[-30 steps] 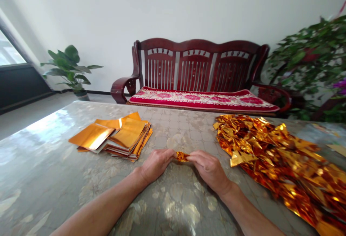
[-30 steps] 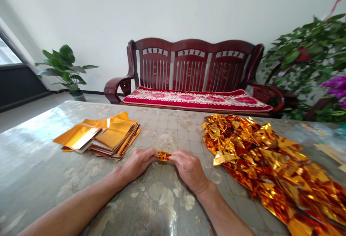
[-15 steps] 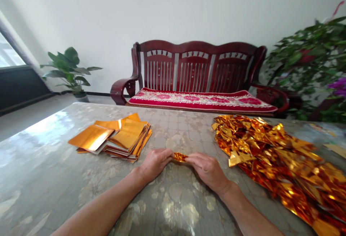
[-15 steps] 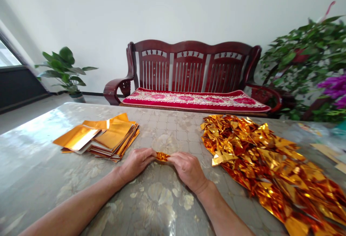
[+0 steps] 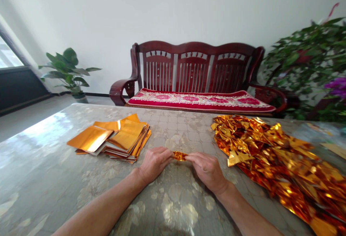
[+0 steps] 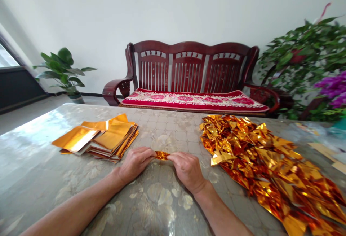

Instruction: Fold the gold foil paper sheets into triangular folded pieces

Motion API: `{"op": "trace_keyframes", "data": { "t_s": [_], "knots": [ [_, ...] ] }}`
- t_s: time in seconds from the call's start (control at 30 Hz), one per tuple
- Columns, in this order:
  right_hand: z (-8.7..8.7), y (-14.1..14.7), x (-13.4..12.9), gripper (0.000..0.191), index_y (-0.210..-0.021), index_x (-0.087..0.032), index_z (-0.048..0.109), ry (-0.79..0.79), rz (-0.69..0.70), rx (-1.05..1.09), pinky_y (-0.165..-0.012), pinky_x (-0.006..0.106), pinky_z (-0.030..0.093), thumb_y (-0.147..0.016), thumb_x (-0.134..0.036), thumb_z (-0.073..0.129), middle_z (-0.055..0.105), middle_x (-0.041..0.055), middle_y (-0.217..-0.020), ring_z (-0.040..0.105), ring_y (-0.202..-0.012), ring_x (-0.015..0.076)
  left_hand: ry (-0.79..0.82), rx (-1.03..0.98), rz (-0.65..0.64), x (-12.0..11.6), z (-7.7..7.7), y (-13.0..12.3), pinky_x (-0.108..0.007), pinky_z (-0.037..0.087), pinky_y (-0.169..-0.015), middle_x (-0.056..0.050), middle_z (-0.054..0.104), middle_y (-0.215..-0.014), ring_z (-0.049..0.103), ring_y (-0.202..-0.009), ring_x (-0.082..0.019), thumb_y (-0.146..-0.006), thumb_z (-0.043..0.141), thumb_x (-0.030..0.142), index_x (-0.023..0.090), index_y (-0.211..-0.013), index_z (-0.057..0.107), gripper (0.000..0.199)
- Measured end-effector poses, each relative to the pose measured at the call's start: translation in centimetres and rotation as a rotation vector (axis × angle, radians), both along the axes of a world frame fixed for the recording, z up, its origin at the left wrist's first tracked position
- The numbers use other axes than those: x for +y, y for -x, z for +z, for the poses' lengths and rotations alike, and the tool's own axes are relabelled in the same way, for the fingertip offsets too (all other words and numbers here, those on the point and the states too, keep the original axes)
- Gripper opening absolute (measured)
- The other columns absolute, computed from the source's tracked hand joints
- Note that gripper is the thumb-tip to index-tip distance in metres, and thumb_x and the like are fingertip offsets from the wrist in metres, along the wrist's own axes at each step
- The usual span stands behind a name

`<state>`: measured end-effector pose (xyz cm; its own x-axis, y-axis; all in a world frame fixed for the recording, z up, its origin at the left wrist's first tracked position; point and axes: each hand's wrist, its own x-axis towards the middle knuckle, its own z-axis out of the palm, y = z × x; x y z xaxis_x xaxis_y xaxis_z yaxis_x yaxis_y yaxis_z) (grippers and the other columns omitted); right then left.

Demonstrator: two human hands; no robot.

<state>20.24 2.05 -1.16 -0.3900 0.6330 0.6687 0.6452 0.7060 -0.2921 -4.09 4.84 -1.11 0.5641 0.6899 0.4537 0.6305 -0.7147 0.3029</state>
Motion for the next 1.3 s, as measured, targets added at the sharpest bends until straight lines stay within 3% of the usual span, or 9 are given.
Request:
{"op": "trace_keyframes", "data": {
  "t_s": [0.2,0.37,0.67,0.93,1.17,1.3],
  "knots": [
    [0.2,0.1,-0.2,0.029,-0.1,-0.022,0.073,-0.077,-0.05,-0.072,-0.076,0.026,0.055,-0.092,-0.008,0.049,0.077,0.0033,-0.096,0.072,-0.084,0.0154,0.035,-0.022,-0.012,-0.3,0.3,-0.3,-0.021,0.045,-0.074,-0.001,0.068,-0.082,0.063,-0.078,-0.013,-0.102,0.045,0.038,0.021,-0.092,0.068,0.03],
    [0.3,0.4,-0.4,0.031,-0.103,-0.022,0.073,-0.103,-0.05,-0.113,-0.077,0.027,0.054,-0.092,-0.006,0.048,0.077,0.0048,-0.097,0.072,-0.085,0.0161,0.039,0.001,0.062,-0.4,0.3,-0.7,-0.022,0.045,-0.074,-0.001,0.065,-0.08,0.061,-0.078,-0.013,-0.103,0.04,0.033,0.021,-0.085,0.065,0.033],
    [0.2,0.7,-0.3,0.026,-0.101,-0.022,0.071,-0.106,-0.072,-0.147,-0.077,0.027,0.051,-0.095,-0.009,0.05,0.077,0.0034,-0.097,0.071,-0.084,0.0159,0.195,-0.136,0.174,-0.5,-0.2,-1.2,-0.023,0.043,-0.065,0.004,0.066,-0.078,0.064,-0.071,-0.014,-0.095,0.049,0.024,0.023,-0.094,0.053,0.004],
    [0.2,1.0,-0.2,0.025,-0.102,-0.021,0.07,-0.106,-0.058,-0.165,-0.075,0.027,0.049,-0.095,-0.01,0.05,0.077,0.0035,-0.095,0.071,-0.083,0.0162,0.212,-0.158,0.217,-0.5,-0.5,-1.2,-0.023,0.037,-0.059,0.006,0.059,-0.067,0.061,-0.063,-0.013,-0.094,0.046,0.024,0.023,-0.11,0.051,0.017],
    [0.0,1.1,0.0,0.026,-0.101,-0.021,0.07,-0.09,-0.052,-0.163,-0.076,0.026,0.05,-0.093,-0.007,0.05,0.077,0.0046,-0.093,0.07,-0.082,0.016,0.259,-0.196,0.171,-0.4,-0.3,-1.2,-0.023,0.034,-0.058,0.006,0.058,-0.066,0.058,-0.06,-0.012,-0.096,0.042,0.023,0.023,-0.103,0.055,0.016],
    [0.1,1.1,0.0,0.027,-0.1,-0.021,0.071,-0.116,-0.063,-0.144,-0.073,0.025,0.05,-0.092,-0.006,0.049,0.077,0.003,-0.091,0.07,-0.079,0.0144,0.318,-0.26,0.173,-0.4,-0.4,-1.4,-0.022,0.031,-0.056,0.007,0.048,-0.06,0.051,-0.055,-0.012,-0.094,0.042,0.024,0.022,-0.105,0.057,0.019]
  ]
}}
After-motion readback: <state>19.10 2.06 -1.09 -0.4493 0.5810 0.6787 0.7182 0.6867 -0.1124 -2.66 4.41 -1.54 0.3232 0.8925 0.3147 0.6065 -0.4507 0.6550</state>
